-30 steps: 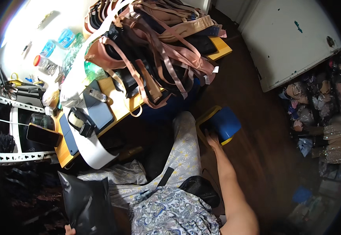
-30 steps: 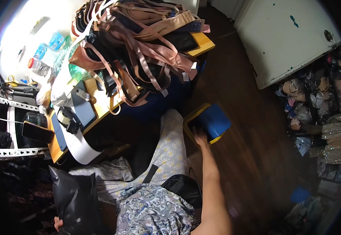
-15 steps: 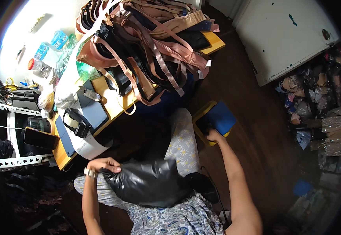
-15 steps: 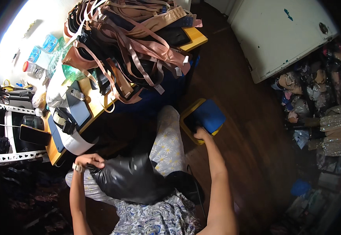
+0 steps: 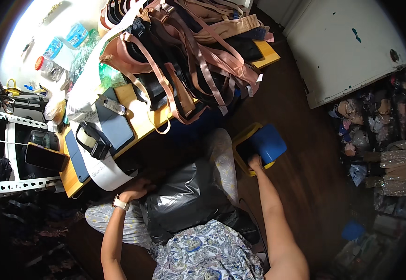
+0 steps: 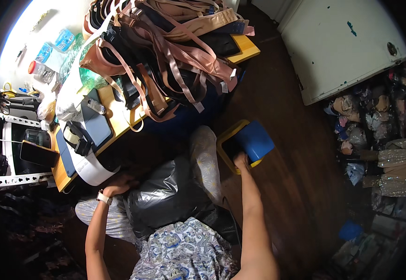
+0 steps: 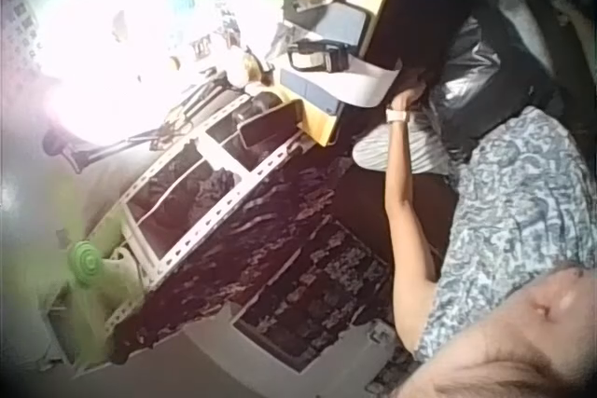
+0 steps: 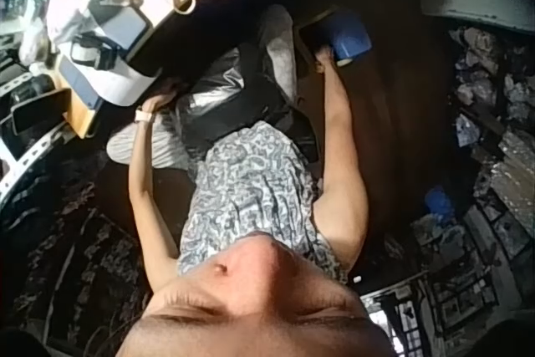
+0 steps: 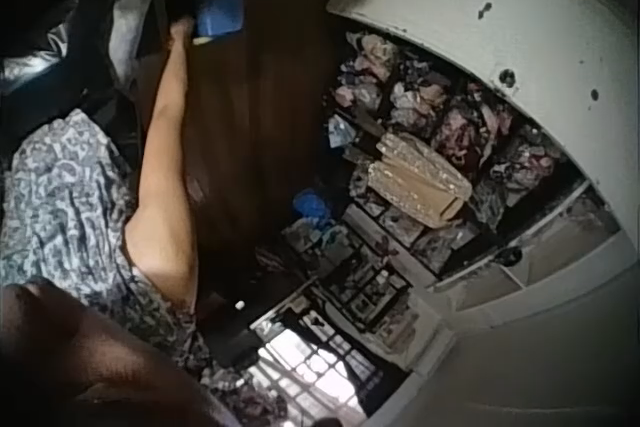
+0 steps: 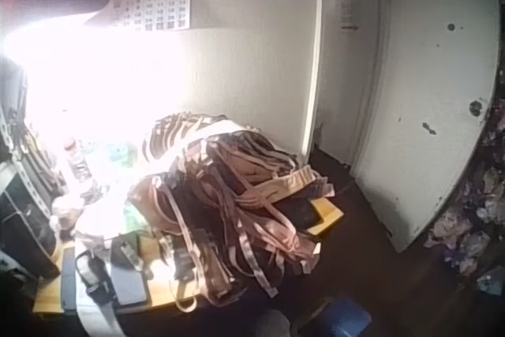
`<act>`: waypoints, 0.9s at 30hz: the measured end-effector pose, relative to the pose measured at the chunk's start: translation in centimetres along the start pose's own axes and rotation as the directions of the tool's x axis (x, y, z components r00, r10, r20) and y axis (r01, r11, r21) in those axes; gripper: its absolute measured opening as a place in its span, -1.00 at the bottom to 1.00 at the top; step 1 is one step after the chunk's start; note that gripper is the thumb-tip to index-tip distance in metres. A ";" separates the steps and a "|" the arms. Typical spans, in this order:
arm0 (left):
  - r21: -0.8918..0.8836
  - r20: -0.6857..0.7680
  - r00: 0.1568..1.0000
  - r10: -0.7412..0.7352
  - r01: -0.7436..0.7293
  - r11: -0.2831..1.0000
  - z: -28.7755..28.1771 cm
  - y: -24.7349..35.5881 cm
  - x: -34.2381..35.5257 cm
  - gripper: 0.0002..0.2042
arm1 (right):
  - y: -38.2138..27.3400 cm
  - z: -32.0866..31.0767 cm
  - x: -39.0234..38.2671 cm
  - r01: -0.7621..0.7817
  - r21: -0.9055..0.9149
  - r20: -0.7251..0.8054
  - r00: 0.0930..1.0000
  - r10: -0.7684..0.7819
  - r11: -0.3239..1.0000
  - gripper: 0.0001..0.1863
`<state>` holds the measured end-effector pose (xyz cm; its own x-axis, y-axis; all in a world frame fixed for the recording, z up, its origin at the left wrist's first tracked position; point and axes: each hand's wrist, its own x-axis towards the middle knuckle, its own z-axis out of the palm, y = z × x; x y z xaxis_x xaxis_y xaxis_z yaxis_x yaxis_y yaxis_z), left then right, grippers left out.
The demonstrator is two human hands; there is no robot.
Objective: Packing and labeling bras for shipment in a small warehouse or stockroom setting.
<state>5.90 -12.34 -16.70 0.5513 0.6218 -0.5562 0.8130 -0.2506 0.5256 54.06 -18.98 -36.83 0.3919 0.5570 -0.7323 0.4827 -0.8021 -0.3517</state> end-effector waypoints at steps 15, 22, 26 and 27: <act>-0.160 0.164 0.962 -0.217 0.243 0.957 -3.4 0.3 0.3 -0.49 | -8.7 -4.7 -7.7 0.539 -0.221 -0.301 0.755 -0.582 0.813 -0.63; -0.098 0.043 0.975 -0.218 0.221 0.970 -2.8 0.3 3.1 -0.51 | -26.5 6.3 -26.7 0.968 0.210 0.382 0.049 -0.923 0.138 -0.70; -0.150 -0.245 0.967 -0.064 0.027 0.988 2.0 -4.2 4.6 -0.61 | -23.6 11.5 -28.4 0.943 -0.201 0.619 -0.088 -0.781 -0.266 -0.46; -0.030 -0.348 0.936 -0.050 0.043 0.999 3.8 -4.7 4.9 -0.65 | -23.0 11.3 -29.1 0.939 -0.148 0.636 -0.151 -0.757 -0.311 -0.46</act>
<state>5.52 -10.99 -24.32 0.4096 0.8532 -0.3228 0.8299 -0.2015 0.5203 22.72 -19.20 -14.07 -0.9225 0.3859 0.0058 0.3334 0.8045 -0.4915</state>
